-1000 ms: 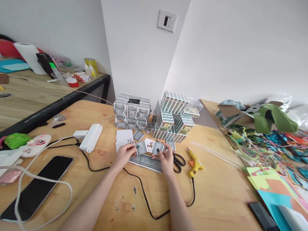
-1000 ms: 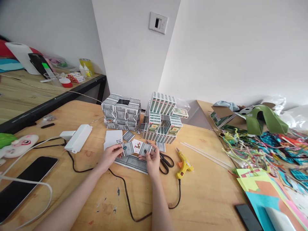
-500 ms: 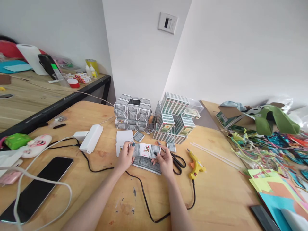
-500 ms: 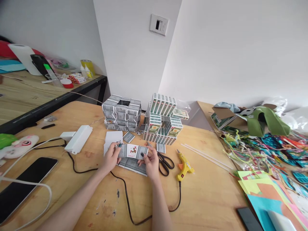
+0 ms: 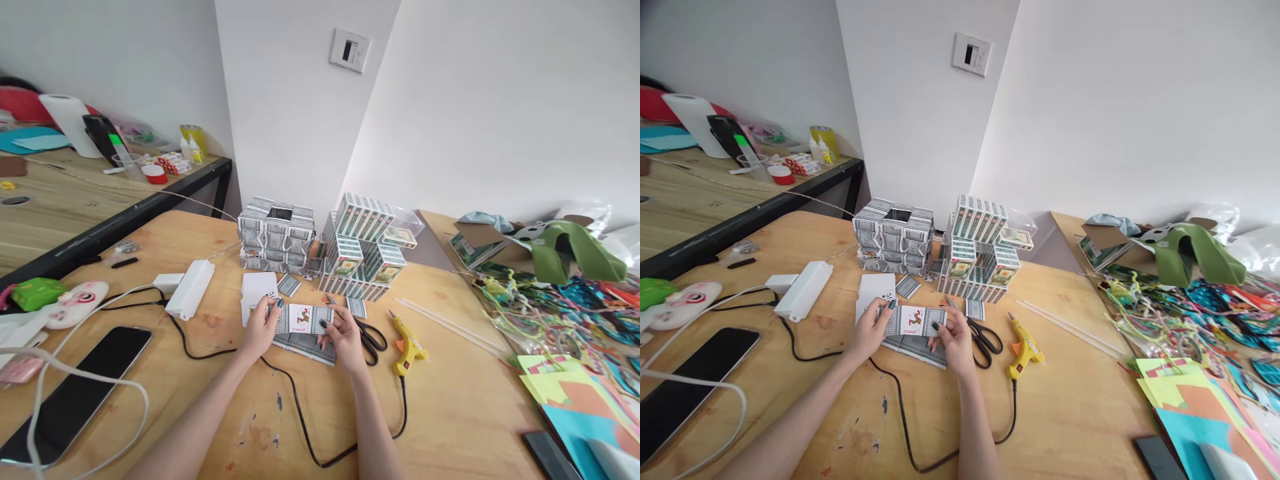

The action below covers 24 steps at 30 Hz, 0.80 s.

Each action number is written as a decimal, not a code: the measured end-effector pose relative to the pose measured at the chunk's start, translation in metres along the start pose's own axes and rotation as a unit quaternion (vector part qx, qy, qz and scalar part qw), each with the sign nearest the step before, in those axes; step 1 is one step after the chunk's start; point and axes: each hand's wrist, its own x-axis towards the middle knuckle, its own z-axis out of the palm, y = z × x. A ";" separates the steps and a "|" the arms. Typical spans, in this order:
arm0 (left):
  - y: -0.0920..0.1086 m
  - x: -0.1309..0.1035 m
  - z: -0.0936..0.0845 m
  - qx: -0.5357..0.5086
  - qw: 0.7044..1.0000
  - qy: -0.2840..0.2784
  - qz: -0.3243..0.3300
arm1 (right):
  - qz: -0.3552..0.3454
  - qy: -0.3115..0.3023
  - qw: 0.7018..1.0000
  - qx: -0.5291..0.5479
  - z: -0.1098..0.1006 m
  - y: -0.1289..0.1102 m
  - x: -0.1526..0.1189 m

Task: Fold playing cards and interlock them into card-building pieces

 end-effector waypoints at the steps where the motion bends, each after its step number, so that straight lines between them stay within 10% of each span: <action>1: 0.001 0.000 -0.001 0.013 1.000 -0.004 0.009 | 0.004 -0.002 1.000 -0.004 -0.001 0.000 0.000; 24: 0.006 -0.002 -0.001 0.096 0.993 0.007 0.061 | 0.102 -0.057 0.990 0.079 0.018 0.013 -0.003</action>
